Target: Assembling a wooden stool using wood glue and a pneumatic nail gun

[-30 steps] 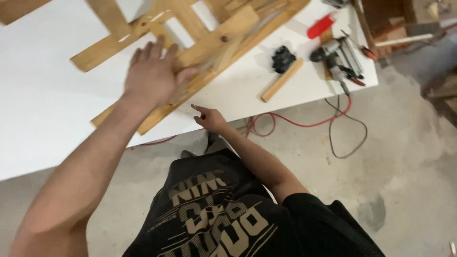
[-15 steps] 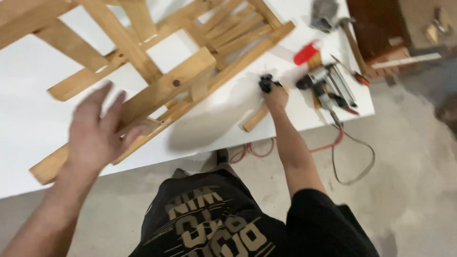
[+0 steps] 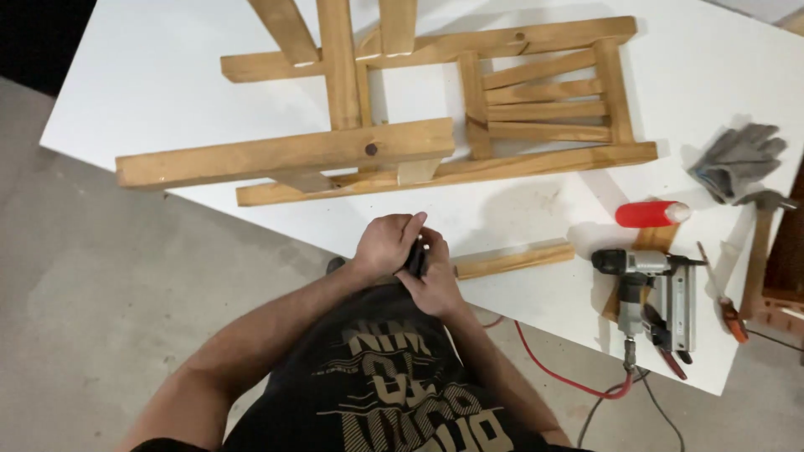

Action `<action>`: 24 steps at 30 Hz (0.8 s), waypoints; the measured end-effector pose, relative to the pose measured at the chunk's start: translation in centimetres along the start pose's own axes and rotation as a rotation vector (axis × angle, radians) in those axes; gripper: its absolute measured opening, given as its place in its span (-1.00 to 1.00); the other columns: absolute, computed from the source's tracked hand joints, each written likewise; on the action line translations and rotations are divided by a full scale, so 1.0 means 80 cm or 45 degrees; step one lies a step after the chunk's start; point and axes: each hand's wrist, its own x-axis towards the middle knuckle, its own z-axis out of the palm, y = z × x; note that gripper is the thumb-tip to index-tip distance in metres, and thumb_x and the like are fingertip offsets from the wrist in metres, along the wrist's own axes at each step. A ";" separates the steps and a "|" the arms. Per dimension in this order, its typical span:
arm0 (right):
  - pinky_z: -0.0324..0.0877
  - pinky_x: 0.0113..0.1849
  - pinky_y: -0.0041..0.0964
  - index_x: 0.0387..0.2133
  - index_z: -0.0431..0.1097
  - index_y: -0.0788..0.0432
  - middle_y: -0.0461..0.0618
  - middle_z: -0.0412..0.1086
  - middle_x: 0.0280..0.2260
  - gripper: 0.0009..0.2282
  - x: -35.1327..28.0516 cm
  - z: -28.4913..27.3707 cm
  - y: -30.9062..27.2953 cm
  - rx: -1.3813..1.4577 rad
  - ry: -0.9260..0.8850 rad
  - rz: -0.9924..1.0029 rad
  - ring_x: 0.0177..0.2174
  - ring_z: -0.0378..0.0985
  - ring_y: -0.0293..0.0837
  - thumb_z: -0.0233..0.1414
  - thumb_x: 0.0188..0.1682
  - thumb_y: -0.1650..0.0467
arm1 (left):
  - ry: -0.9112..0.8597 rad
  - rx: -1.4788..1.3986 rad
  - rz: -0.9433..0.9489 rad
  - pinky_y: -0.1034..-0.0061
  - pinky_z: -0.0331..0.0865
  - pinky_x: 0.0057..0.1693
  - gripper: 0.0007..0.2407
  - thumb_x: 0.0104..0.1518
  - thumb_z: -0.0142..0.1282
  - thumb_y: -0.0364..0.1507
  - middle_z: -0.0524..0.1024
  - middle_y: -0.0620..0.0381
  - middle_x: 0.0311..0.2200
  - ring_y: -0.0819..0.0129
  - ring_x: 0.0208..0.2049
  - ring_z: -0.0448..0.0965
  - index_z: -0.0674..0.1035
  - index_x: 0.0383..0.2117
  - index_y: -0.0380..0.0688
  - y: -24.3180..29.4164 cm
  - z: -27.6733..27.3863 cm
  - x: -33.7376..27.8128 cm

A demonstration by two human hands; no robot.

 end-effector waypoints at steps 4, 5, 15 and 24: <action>0.38 0.06 0.08 0.05 0.39 0.41 0.29 0.18 0.17 -0.59 0.004 0.040 0.004 -0.068 0.063 -0.069 0.08 0.38 0.31 0.10 -0.10 0.46 | -0.002 -0.337 -0.460 0.04 0.49 -0.02 -0.41 0.38 -0.25 0.04 0.66 -0.24 -0.36 -0.17 -0.14 0.66 0.68 -0.36 -0.27 -0.028 0.002 -0.006; 0.41 0.05 -0.06 0.04 0.43 0.40 0.25 0.29 0.14 -0.55 0.005 0.056 0.016 -0.153 0.195 -0.104 0.07 0.44 0.24 0.14 -0.19 0.51 | 0.030 -0.476 -0.605 0.00 0.44 0.08 -0.39 0.37 -0.25 0.05 0.66 -0.30 -0.29 -0.20 -0.04 0.63 0.68 -0.32 -0.32 -0.041 0.005 -0.006; 0.48 -0.01 -0.16 -0.07 0.54 0.19 -0.04 0.52 -0.03 -0.61 0.109 0.147 0.137 -0.579 0.320 -0.211 -0.08 0.56 0.02 0.29 -0.22 0.39 | -0.038 0.272 -0.122 -0.11 0.56 -0.06 -0.36 0.33 -0.02 -0.05 0.30 -0.51 0.18 -0.36 0.01 0.57 0.25 0.33 -0.38 -0.012 -0.173 -0.080; 0.45 -0.26 0.32 -0.04 0.32 0.21 0.34 0.22 -0.06 -0.59 0.183 0.241 0.167 -0.989 0.268 -0.017 -0.11 0.31 0.38 0.13 -0.23 0.46 | 0.571 0.674 0.948 -0.06 0.37 0.15 -0.78 0.45 0.10 -0.31 0.34 -0.21 0.22 -0.27 0.08 0.44 0.55 0.00 -0.23 -0.061 -0.340 0.042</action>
